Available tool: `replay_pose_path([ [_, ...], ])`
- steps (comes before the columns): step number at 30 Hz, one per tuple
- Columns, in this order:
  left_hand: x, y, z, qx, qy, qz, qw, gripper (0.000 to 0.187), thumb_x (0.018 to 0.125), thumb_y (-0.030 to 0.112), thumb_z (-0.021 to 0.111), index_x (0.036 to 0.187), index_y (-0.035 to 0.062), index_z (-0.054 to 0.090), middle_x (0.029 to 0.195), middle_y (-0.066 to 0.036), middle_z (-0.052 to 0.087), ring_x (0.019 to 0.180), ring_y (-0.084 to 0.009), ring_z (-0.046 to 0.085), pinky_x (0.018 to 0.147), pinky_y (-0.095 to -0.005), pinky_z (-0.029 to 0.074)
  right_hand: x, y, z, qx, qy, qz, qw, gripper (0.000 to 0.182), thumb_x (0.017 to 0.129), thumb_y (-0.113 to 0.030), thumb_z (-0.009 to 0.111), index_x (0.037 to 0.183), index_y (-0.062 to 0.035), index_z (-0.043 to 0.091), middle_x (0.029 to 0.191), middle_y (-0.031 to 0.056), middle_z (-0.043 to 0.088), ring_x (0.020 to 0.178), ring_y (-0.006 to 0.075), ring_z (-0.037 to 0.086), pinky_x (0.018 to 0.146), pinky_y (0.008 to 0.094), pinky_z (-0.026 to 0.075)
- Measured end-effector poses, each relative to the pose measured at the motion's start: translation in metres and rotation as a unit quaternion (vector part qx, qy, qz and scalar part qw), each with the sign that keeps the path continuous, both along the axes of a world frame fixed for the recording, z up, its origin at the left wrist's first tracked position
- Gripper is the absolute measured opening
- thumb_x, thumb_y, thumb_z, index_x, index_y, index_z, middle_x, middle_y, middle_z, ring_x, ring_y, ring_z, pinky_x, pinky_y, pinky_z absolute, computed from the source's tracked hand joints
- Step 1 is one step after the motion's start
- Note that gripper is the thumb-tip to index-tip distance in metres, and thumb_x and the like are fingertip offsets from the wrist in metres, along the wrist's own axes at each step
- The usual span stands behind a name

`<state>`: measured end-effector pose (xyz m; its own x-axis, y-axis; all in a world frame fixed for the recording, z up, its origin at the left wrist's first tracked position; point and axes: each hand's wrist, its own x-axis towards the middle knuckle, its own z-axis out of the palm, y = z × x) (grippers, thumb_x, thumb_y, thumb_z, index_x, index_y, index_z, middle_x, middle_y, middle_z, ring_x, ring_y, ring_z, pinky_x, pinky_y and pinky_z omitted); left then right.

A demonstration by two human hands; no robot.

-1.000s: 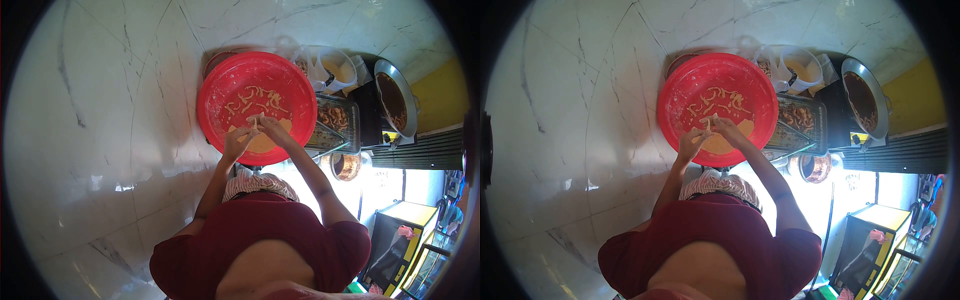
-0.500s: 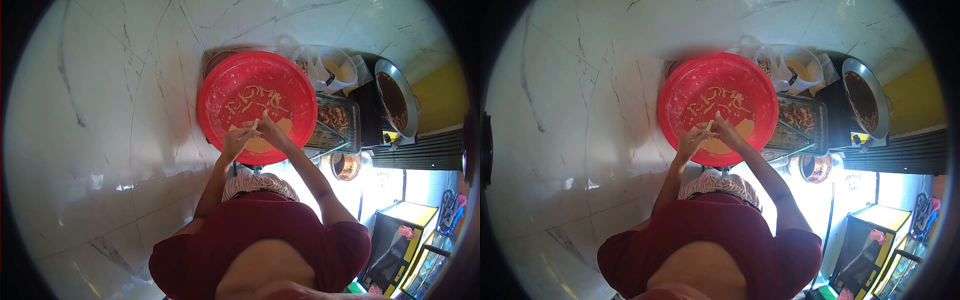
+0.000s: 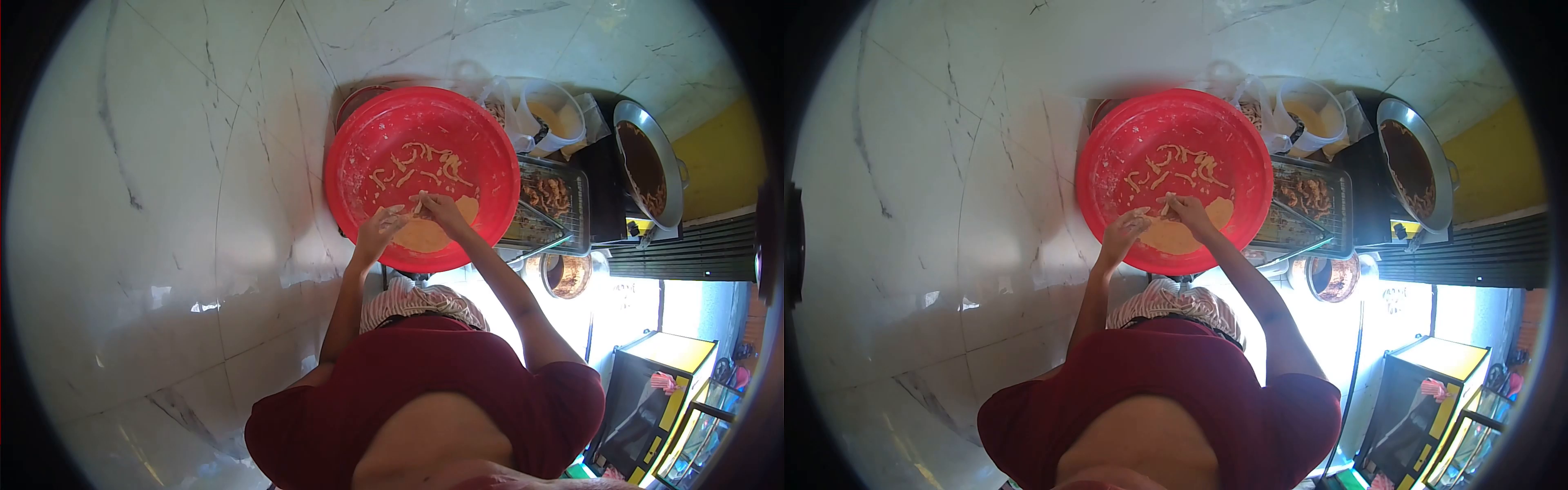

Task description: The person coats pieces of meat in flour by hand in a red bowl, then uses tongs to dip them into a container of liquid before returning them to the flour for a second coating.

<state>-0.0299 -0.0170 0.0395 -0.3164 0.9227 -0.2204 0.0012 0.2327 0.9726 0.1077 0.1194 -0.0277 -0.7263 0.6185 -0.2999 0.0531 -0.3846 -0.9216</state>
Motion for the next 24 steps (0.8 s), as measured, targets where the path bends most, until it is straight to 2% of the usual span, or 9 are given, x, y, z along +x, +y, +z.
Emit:
replay_pose_path([
  [4,-0.014,-0.007,-0.005,0.008,0.002,0.044,0.999,0.035,0.085,0.025,0.061,0.11,0.0008,0.059,0.098,-0.005,0.064,0.089,-0.0113,0.058,0.08,-0.0236,0.045,-0.014,0.033,-0.005,0.093,-0.009,-0.026,0.995,0.042,0.095,-0.036,0.041,0.102,0.0011,0.059,0.076,0.0052,0.061,0.069,0.0121,0.059,0.068,0.023,0.047],
  [7,-0.021,-0.01,-0.006,0.017,0.02,0.055,0.998,0.034,0.085,0.024,0.061,0.11,0.0012,0.06,0.098,-0.005,0.064,0.088,-0.0109,0.058,0.081,-0.0239,0.044,-0.024,0.059,-0.007,0.009,-0.024,-0.041,0.999,0.045,0.092,-0.037,0.048,0.108,0.0045,0.056,0.078,0.0071,0.062,0.071,0.0173,0.062,0.068,0.0285,0.048],
  [8,-0.023,-0.01,-0.005,0.018,0.023,0.057,0.998,0.034,0.085,0.024,0.061,0.109,0.0013,0.06,0.097,-0.005,0.064,0.088,-0.0108,0.058,0.081,-0.0238,0.044,-0.026,0.066,-0.013,0.15,-0.155,-0.036,0.976,0.046,0.09,-0.038,0.05,0.107,0.0042,0.056,0.081,0.0095,0.062,0.076,0.0204,0.062,0.07,0.0309,0.048],
  [9,-0.024,-0.011,-0.004,0.018,0.026,0.059,0.998,0.033,0.085,0.024,0.061,0.109,0.0014,0.06,0.097,-0.005,0.064,0.088,-0.0106,0.058,0.081,-0.0238,0.044,-0.029,0.071,-0.026,0.287,-0.279,-0.028,0.916,0.047,0.088,-0.039,0.052,0.107,0.0039,0.057,0.084,0.0119,0.062,0.08,0.0234,0.061,0.072,0.0333,0.048],
  [10,-0.025,-0.012,-0.003,0.02,0.029,0.061,0.998,0.033,0.085,0.023,0.061,0.109,0.0015,0.06,0.097,-0.005,0.065,0.088,-0.0105,0.058,0.081,-0.0237,0.044,-0.03,0.073,-0.041,0.414,-0.392,-0.019,0.822,0.048,0.087,-0.04,0.054,0.107,0.0036,0.057,0.087,0.0143,0.062,0.084,0.0265,0.061,0.075,0.0356,0.049],
  [13,-0.028,-0.014,-0.006,0.032,0.045,0.073,0.996,0.032,0.084,0.023,0.062,0.108,0.0016,0.061,0.097,-0.005,0.065,0.088,-0.0103,0.058,0.081,-0.024,0.044,-0.021,0.052,-0.079,0.545,-0.329,0.106,0.764,0.049,0.08,-0.045,0.059,0.105,-0.0033,0.06,0.098,0.0213,0.059,0.1,0.0341,0.055,0.081,0.0441,0.047],
  [16,-0.03,-0.018,-0.018,0.044,0.029,0.09,0.995,0.032,0.084,0.023,0.062,0.109,0.0017,0.061,0.097,-0.005,0.065,0.087,-0.0103,0.058,0.081,-0.0241,0.043,-0.028,0.019,-0.081,0.473,-0.496,0.241,0.687,0.048,0.072,-0.047,0.066,0.103,-0.0112,0.063,0.112,0.0207,0.053,0.108,0.0317,0.05,0.084,0.0458,0.045],
  [19,-0.028,-0.022,-0.012,0.042,0.038,0.086,0.995,0.033,0.084,0.023,0.062,0.109,0.0017,0.061,0.097,-0.005,0.065,0.086,-0.0103,0.058,0.08,-0.0245,0.043,-0.027,-0.003,-0.072,0.506,-0.501,0.312,0.629,0.045,0.067,-0.046,0.07,0.098,-0.0133,0.066,0.111,0.017,0.055,0.108,0.031,0.05,0.085,0.0465,0.044],
  [24,-0.029,-0.023,-0.021,0.035,0.04,0.09,0.995,0.033,0.084,0.022,0.062,0.11,0.0015,0.06,0.096,-0.005,0.064,0.086,-0.0094,0.058,0.079,-0.0238,0.044,-0.03,0.002,-0.073,0.404,-0.399,0.437,0.698,0.043,0.067,-0.048,0.068,0.092,-0.012,0.069,0.112,0.0101,0.058,0.108,0.0296,0.051,0.084,0.0466,0.043],
])
